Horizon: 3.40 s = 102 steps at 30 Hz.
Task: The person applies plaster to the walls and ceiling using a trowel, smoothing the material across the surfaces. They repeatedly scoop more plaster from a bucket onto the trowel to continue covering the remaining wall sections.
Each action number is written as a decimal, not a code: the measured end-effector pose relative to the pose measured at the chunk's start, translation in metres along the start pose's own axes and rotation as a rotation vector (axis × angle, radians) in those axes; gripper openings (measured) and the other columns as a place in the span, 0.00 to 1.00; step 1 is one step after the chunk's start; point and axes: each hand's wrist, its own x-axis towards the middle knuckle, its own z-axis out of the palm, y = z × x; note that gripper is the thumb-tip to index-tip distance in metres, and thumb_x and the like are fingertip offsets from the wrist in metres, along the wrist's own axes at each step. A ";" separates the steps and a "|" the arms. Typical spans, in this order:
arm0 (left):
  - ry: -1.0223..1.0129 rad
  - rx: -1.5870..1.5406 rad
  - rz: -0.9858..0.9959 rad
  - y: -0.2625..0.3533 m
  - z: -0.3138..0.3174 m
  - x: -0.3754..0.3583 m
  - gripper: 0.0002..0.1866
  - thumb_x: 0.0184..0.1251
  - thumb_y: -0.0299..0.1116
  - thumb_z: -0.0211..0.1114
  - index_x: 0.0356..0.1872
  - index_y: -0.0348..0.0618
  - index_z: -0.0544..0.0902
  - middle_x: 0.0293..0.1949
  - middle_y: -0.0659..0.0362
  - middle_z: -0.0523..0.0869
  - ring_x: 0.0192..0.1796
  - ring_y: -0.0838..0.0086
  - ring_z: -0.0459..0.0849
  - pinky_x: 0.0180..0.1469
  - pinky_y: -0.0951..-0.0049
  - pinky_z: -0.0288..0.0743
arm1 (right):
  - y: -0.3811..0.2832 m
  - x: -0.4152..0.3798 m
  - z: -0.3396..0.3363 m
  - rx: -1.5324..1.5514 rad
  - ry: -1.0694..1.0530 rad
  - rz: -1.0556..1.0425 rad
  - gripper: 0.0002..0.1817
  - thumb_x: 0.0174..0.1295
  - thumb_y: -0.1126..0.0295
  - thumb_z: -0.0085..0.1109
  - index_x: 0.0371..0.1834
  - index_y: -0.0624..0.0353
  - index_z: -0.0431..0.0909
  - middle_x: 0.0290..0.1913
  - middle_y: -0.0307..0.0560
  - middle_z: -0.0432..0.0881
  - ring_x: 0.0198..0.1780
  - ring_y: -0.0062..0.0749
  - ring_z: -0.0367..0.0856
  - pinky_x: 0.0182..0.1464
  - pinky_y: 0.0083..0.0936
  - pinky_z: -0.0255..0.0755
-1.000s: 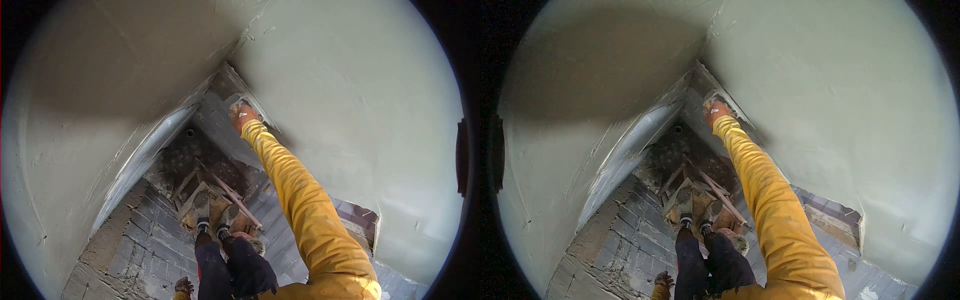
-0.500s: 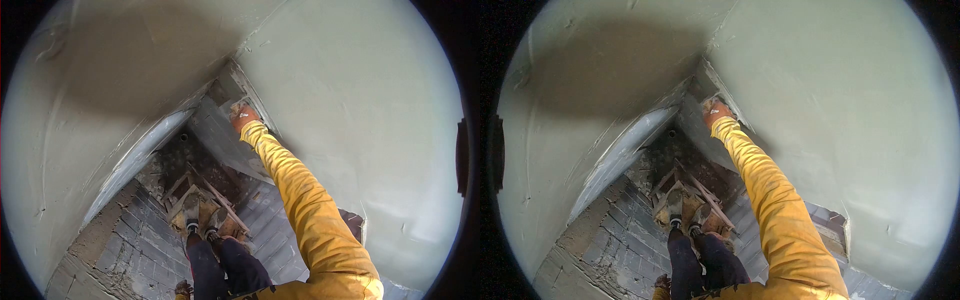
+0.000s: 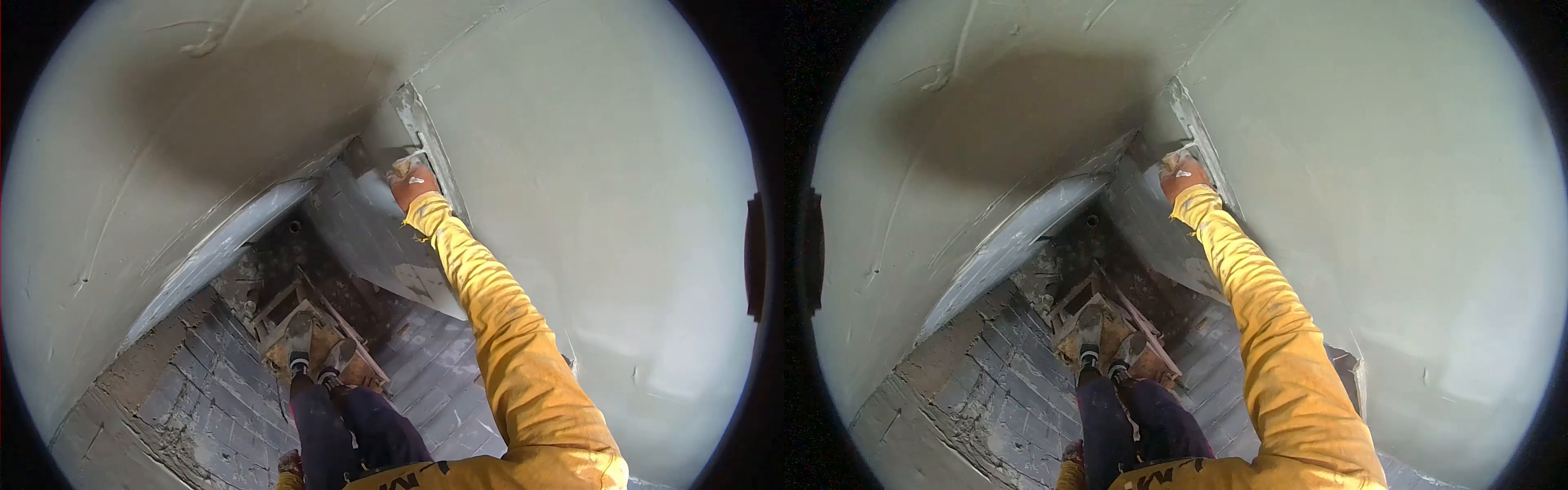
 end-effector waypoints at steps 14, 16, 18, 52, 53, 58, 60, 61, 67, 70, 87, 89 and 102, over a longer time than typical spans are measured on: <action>-0.018 0.154 0.154 -0.025 0.030 0.028 0.21 0.62 0.50 0.54 0.44 0.47 0.84 0.42 0.47 0.85 0.46 0.51 0.84 0.45 0.55 0.76 | 0.011 -0.007 -0.046 -0.020 0.100 -0.171 0.21 0.57 0.53 0.61 0.42 0.61 0.80 0.42 0.59 0.83 0.47 0.54 0.80 0.49 0.37 0.73; -0.021 0.140 0.157 -0.020 0.026 0.027 0.21 0.62 0.50 0.54 0.44 0.47 0.84 0.42 0.47 0.85 0.46 0.51 0.84 0.45 0.55 0.76 | 0.002 -0.020 -0.064 0.027 0.106 -0.153 0.22 0.56 0.55 0.62 0.44 0.64 0.79 0.42 0.61 0.83 0.48 0.55 0.80 0.50 0.37 0.73; -0.009 0.119 0.153 -0.011 0.020 0.023 0.20 0.62 0.50 0.54 0.44 0.47 0.84 0.42 0.47 0.85 0.46 0.51 0.84 0.45 0.55 0.76 | -0.002 -0.030 -0.078 0.086 0.132 -0.173 0.22 0.56 0.56 0.64 0.43 0.65 0.78 0.41 0.60 0.83 0.46 0.54 0.80 0.49 0.37 0.73; -0.178 -0.476 -0.197 -0.043 0.072 -0.002 0.22 0.66 0.48 0.51 0.53 0.46 0.80 0.47 0.52 0.84 0.47 0.60 0.83 0.47 0.59 0.76 | 0.027 0.028 0.163 -0.092 -0.067 0.066 0.20 0.55 0.61 0.61 0.49 0.61 0.78 0.49 0.58 0.81 0.54 0.52 0.78 0.56 0.39 0.73; -0.180 -0.480 -0.201 -0.041 0.073 -0.003 0.22 0.66 0.48 0.51 0.53 0.46 0.80 0.47 0.52 0.84 0.47 0.60 0.83 0.47 0.59 0.76 | 0.027 0.032 0.165 -0.091 -0.074 0.079 0.20 0.55 0.61 0.61 0.48 0.60 0.78 0.50 0.58 0.81 0.54 0.51 0.78 0.56 0.38 0.73; -0.177 -0.491 -0.216 -0.038 0.071 -0.001 0.22 0.66 0.48 0.51 0.52 0.46 0.80 0.46 0.52 0.84 0.46 0.60 0.83 0.47 0.59 0.76 | 0.024 0.041 0.161 -0.139 -0.066 0.071 0.20 0.54 0.60 0.61 0.47 0.58 0.77 0.48 0.57 0.81 0.52 0.51 0.80 0.54 0.38 0.74; -0.174 -0.490 -0.215 -0.036 0.069 0.000 0.22 0.66 0.48 0.51 0.52 0.46 0.80 0.46 0.52 0.84 0.46 0.60 0.83 0.46 0.59 0.76 | 0.020 0.038 0.154 -0.152 -0.075 0.128 0.20 0.53 0.60 0.62 0.47 0.58 0.77 0.48 0.57 0.82 0.51 0.51 0.80 0.54 0.38 0.74; -0.173 -0.490 -0.213 -0.036 0.067 0.001 0.22 0.66 0.48 0.51 0.52 0.46 0.80 0.46 0.52 0.84 0.46 0.60 0.83 0.46 0.59 0.76 | 0.015 0.034 0.149 -0.148 -0.066 0.146 0.19 0.54 0.60 0.62 0.47 0.58 0.78 0.49 0.56 0.81 0.53 0.51 0.79 0.55 0.38 0.74; -0.158 -0.490 -0.205 -0.031 0.056 0.003 0.22 0.66 0.48 0.51 0.52 0.46 0.80 0.46 0.52 0.84 0.46 0.60 0.83 0.46 0.59 0.76 | 0.009 0.014 0.118 -0.090 0.021 0.092 0.18 0.56 0.56 0.60 0.43 0.58 0.79 0.45 0.57 0.82 0.51 0.53 0.79 0.54 0.41 0.72; -0.147 -0.497 -0.196 -0.025 0.052 0.008 0.22 0.67 0.48 0.51 0.52 0.46 0.80 0.46 0.53 0.84 0.45 0.60 0.83 0.45 0.59 0.76 | 0.006 0.006 0.096 -0.078 0.049 0.062 0.18 0.56 0.56 0.60 0.42 0.59 0.79 0.45 0.59 0.82 0.50 0.55 0.79 0.54 0.43 0.72; -0.146 -0.548 -0.225 0.016 0.023 0.036 0.22 0.67 0.48 0.51 0.52 0.46 0.79 0.45 0.53 0.84 0.44 0.61 0.83 0.44 0.59 0.76 | -0.015 -0.031 -0.015 0.249 0.459 -0.149 0.21 0.57 0.58 0.65 0.41 0.66 0.75 0.35 0.62 0.83 0.41 0.59 0.81 0.43 0.42 0.74; -0.148 -0.554 -0.234 0.019 0.021 0.039 0.22 0.67 0.48 0.51 0.52 0.46 0.79 0.44 0.53 0.84 0.44 0.61 0.83 0.43 0.59 0.76 | -0.018 -0.047 -0.025 0.397 0.506 -0.235 0.19 0.57 0.62 0.65 0.42 0.65 0.74 0.34 0.58 0.83 0.39 0.53 0.82 0.42 0.36 0.74; -0.156 -0.564 -0.283 0.024 0.012 0.046 0.22 0.67 0.48 0.51 0.52 0.45 0.79 0.44 0.54 0.84 0.43 0.61 0.82 0.42 0.59 0.75 | 0.026 -0.005 -0.007 0.352 0.025 -0.221 0.18 0.54 0.59 0.67 0.37 0.65 0.78 0.36 0.60 0.83 0.39 0.52 0.81 0.45 0.36 0.73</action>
